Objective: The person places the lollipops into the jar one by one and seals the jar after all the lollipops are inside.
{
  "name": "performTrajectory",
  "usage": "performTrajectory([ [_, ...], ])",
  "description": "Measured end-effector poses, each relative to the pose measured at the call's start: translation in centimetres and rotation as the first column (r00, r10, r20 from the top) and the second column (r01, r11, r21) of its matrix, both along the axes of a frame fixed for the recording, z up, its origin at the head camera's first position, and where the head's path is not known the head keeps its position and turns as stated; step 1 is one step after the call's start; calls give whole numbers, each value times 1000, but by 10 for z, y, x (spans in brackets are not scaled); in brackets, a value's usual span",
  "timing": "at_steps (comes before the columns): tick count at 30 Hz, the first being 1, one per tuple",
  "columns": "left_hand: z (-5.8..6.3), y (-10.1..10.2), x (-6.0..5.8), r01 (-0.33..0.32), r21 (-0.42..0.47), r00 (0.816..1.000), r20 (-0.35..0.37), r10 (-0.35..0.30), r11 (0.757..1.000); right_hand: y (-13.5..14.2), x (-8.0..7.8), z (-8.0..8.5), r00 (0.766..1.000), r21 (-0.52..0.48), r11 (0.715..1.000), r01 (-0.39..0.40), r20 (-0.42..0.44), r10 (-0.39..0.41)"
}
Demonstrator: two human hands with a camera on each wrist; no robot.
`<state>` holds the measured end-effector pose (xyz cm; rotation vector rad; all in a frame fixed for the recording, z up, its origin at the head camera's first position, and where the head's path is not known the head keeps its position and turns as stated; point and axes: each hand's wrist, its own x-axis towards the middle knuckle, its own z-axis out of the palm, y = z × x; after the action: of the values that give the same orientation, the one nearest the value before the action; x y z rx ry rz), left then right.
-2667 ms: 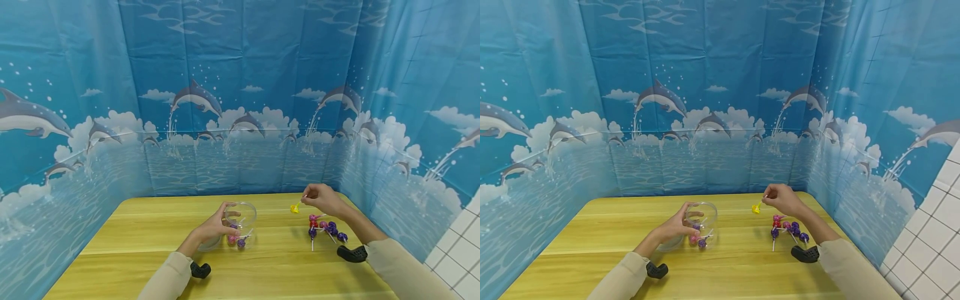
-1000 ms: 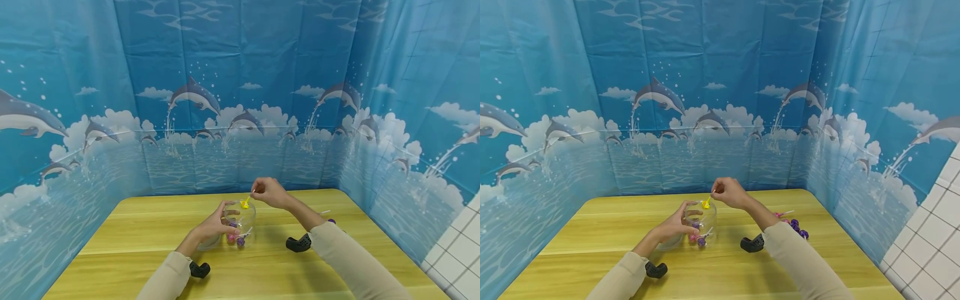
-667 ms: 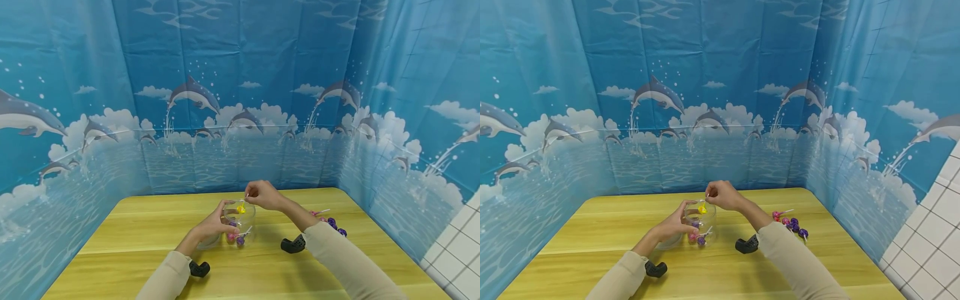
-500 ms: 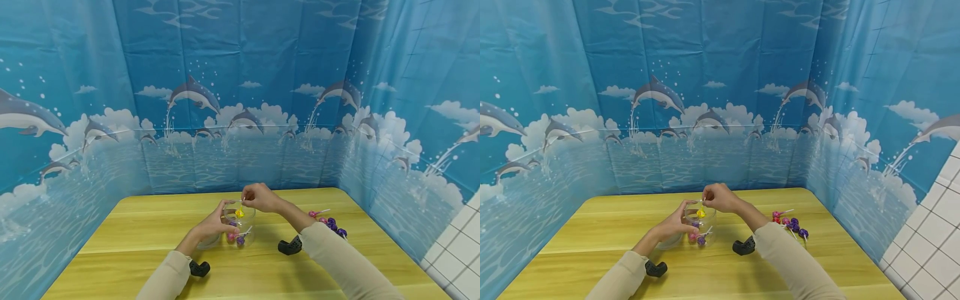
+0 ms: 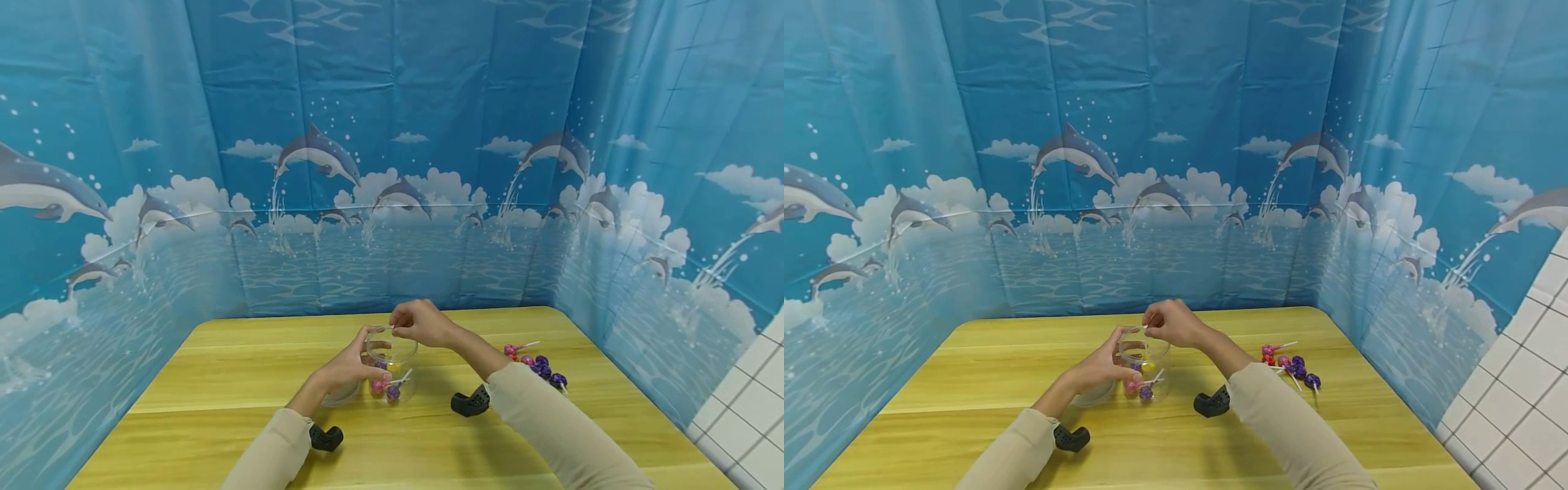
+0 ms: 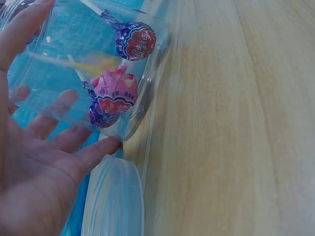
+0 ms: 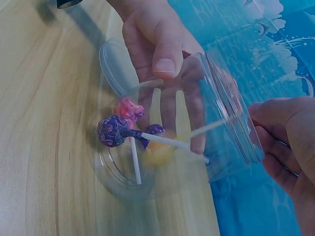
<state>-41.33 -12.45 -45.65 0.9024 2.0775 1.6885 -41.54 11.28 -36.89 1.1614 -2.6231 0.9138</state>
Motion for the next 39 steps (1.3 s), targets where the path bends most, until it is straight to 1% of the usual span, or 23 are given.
performTrajectory([
  [6, 0, 0, 0, -3, -3, 1000, -7, 3, 1000, 1, 1, 1, 1000, -2, 1000, -15, -7, 15],
  [11, 1, -1, 0, 5, 2, 1000, -6, -5, 1000, 3, 3, 2, 1000, -20, 999, -27, 13, 27],
  [17, 2, -3, -1, -3, 12, 1000, -8, 3, 1000, 8, 4, 4, 1000, -32, 999, -19, 18, 19],
  [23, 0, -2, -1, 14, 10, 1000, -8, -14, 1000, 18, 9, 6, 1000, -47, 999, -18, 18, 19],
  [29, -2, -1, 0, 3, 3, 1000, -5, -3, 1000, 30, 12, 5, 999, -49, 999, 14, 34, -12],
  [39, -1, -1, 0, -12, -5, 1000, -17, 12, 1000, 53, 12, 7, 998, -53, 997, 50, 27, -49],
])
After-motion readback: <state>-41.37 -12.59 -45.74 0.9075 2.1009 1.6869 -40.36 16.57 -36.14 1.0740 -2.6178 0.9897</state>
